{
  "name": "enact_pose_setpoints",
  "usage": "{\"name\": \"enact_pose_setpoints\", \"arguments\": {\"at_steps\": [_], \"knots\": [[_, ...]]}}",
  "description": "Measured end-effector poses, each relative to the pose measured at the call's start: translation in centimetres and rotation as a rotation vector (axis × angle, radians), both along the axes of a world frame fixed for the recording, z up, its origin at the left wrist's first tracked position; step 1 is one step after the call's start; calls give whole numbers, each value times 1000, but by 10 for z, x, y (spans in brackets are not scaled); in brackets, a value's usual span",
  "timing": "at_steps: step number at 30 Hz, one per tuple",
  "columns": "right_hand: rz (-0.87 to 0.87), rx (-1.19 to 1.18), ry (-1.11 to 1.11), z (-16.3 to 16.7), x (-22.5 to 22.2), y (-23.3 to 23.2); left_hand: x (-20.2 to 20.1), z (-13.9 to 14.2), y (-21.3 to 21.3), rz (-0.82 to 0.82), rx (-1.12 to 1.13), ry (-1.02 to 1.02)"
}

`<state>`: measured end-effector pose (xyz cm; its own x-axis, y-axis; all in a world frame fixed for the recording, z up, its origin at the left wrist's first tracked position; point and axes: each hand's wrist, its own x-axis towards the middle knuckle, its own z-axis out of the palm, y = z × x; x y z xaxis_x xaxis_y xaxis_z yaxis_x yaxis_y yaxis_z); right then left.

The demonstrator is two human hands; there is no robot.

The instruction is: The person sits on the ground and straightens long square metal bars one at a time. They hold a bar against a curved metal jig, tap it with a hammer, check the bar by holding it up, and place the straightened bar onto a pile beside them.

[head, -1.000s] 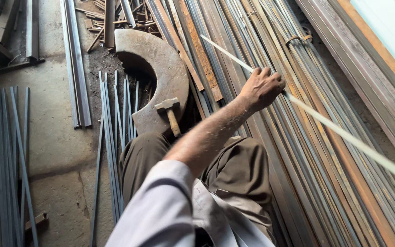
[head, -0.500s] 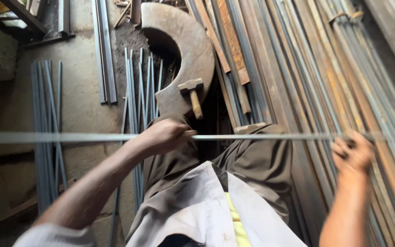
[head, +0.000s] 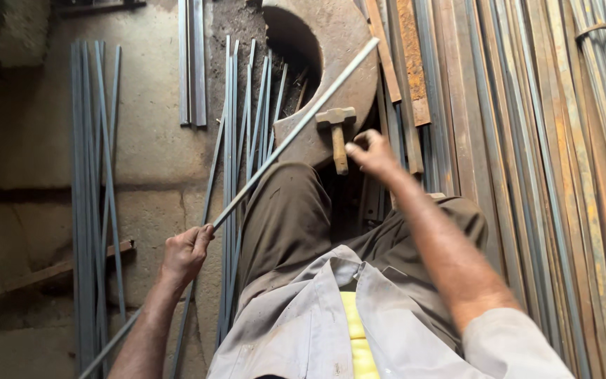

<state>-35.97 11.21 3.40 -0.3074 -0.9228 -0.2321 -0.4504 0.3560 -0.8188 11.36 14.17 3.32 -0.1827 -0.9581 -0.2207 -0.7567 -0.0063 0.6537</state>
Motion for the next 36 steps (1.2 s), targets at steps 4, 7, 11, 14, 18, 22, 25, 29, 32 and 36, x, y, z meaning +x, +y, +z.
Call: {"name": "enact_pose_setpoints", "arguments": {"at_steps": [4, 7, 11, 14, 18, 22, 25, 29, 32, 36], "knots": [[-11, -44, 31, -38, 35, 13, 0, -51, -7, 34, -62, 63], [-226, 209, -573, -42, 41, 16, -4, -70, -6, 58, 16, 63], [-293, 286, -740, -34, 41, 7, -7, -77, -2, 97, 138, 66], [-364, 302, -815, -35, 40, -7, -7, -80, 0, 161, 353, 36], [-352, 209, -969, -37, 35, -28, -11, -87, 4, 132, 232, 144], [-262, 117, -799, -10, 26, -43, -14, -97, 9, 134, 287, 79], [-94, -114, -536, 31, 11, -50, -15, -102, 10, 165, 345, 129], [134, -692, -37, 63, -5, -59, -14, -102, 12, 169, 368, 111], [72, -836, 196, 42, -7, -90, -15, -101, 12, 173, 363, 105], [159, -343, 631, -7, -1, -100, -17, -98, 12, 162, 290, 109]]}}
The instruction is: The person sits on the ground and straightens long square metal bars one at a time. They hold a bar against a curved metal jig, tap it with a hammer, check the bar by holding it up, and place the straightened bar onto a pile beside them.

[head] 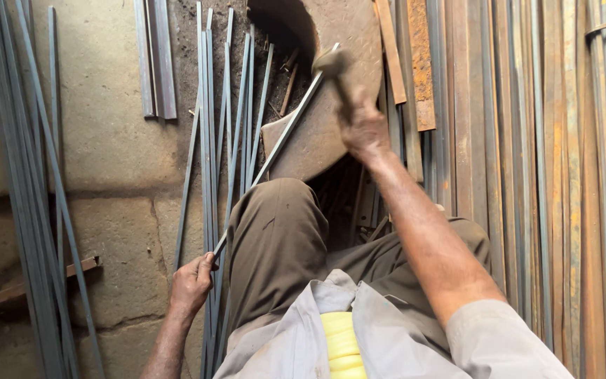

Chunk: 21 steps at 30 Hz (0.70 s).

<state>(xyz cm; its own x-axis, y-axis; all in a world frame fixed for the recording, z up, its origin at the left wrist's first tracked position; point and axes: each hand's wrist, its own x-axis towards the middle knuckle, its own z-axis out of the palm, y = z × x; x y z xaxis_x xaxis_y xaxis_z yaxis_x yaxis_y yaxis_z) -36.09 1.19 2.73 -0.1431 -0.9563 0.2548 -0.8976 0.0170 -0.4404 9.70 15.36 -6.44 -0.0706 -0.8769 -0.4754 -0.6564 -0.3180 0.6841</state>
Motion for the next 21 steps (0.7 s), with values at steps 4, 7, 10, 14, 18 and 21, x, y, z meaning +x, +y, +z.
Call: {"name": "enact_pose_setpoints", "arguments": {"at_steps": [4, 7, 10, 14, 18, 21], "knots": [[-93, 115, -560, -21, 1, 17, -2, 1, 5, 31, 9, 8], [-134, 179, -996, -26, 9, 40, -2, -2, 12, -9, -78, -52], [-236, 339, -1144, -36, 26, 68, -1, -8, 22, -41, -36, -117], [-316, 480, -1135, -43, 29, 84, -2, -9, 29, 5, -41, -89], [-414, 541, -803, -48, 27, 94, -34, 0, -16, -85, -85, -54], [-286, 249, -502, -52, 30, 110, -66, 8, -79, -231, -72, 116]]}}
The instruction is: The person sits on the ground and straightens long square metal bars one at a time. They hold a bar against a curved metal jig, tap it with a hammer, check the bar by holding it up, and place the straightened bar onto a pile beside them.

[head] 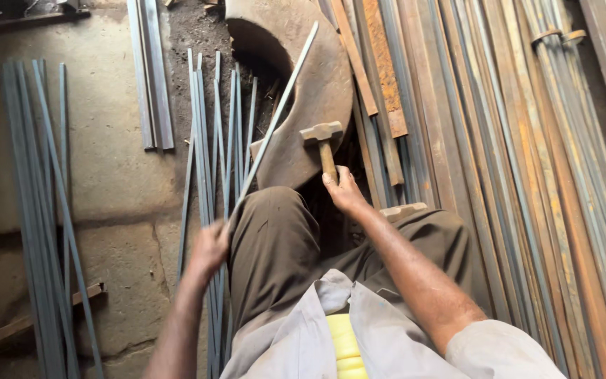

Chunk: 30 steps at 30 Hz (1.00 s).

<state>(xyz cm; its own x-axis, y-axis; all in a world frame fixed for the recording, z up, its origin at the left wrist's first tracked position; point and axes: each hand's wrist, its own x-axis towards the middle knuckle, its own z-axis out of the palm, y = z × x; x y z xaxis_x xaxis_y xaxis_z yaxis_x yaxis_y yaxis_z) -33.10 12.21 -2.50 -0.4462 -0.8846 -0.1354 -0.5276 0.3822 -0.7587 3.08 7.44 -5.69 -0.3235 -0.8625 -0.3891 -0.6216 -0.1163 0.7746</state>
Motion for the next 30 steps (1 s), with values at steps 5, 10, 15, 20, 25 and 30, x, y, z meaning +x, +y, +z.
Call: {"name": "enact_pose_setpoints", "arguments": {"at_steps": [5, 10, 15, 20, 25, 30], "knots": [[39, -15, -65, 3, -15, 56, 36, 12, 2, 85, 433, 288], [95, 97, -180, 23, -16, 109, 96, -8, 97, 131, 133, 35], [268, 105, -217, 43, 10, 110, 74, -5, 79, 23, -307, -63], [357, 134, -200, 58, 27, 116, -23, 30, -25, -90, -408, -93], [221, 147, -534, 81, 29, 142, -98, 82, -70, -188, -285, -55], [201, 118, -793, 130, 42, 147, -177, 141, -68, -98, 82, 199]]}}
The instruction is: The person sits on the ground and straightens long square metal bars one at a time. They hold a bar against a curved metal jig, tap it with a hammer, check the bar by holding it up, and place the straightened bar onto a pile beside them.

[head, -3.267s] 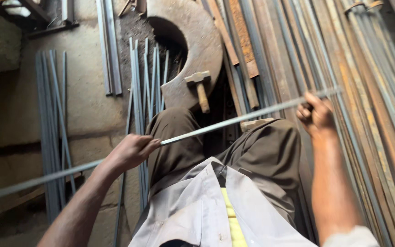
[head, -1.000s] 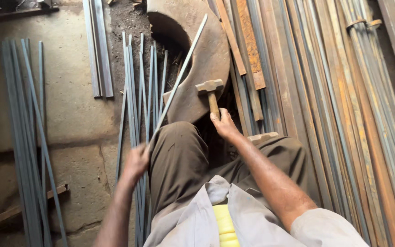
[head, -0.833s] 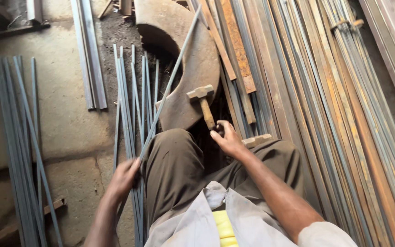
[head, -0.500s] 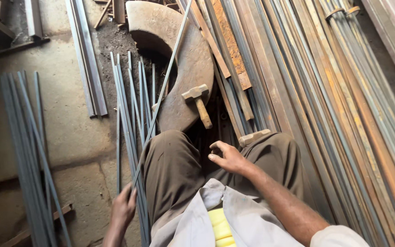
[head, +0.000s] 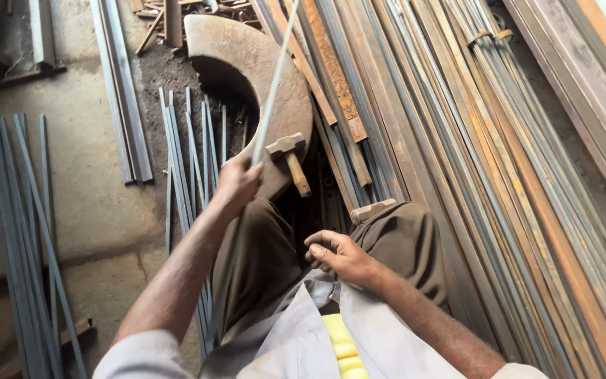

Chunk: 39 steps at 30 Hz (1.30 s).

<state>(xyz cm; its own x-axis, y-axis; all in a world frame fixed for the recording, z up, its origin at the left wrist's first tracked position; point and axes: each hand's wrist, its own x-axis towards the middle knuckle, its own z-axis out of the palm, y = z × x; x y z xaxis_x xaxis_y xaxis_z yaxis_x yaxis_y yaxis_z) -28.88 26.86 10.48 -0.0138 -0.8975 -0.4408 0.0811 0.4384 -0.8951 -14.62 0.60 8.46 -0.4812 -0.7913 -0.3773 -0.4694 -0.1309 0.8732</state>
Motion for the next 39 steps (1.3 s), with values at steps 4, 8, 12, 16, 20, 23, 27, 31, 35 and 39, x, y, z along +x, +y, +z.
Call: {"name": "enact_pose_setpoints", "arguments": {"at_steps": [4, 8, 12, 16, 20, 23, 27, 31, 35, 39], "knots": [[27, 3, -275, 57, 11, -5, -54, 48, 17, 2, 151, 224], [-94, -151, -445, 114, 6, -6, -88, 96, 37, 43, 411, 688], [-242, -410, -411, 163, -24, -10, -80, 135, 67, -56, 633, 1038], [-250, -582, -498, 186, -33, -19, -75, 166, 95, -133, 659, 1255], [-249, -597, -628, 192, -20, -18, -78, 184, 99, -95, 619, 1286], [-233, -617, -703, 194, -16, -14, -82, 186, 101, -77, 703, 1303], [-225, -604, -758, 195, -19, -14, -88, 182, 104, -137, 779, 1439], [-207, -620, -763, 194, -22, -17, -92, 180, 105, -166, 805, 1493], [-221, -630, -738, 195, -23, -17, -92, 182, 105, -158, 787, 1487], [-195, -639, -761, 197, -22, -17, -93, 184, 107, -94, 789, 1417]]}}
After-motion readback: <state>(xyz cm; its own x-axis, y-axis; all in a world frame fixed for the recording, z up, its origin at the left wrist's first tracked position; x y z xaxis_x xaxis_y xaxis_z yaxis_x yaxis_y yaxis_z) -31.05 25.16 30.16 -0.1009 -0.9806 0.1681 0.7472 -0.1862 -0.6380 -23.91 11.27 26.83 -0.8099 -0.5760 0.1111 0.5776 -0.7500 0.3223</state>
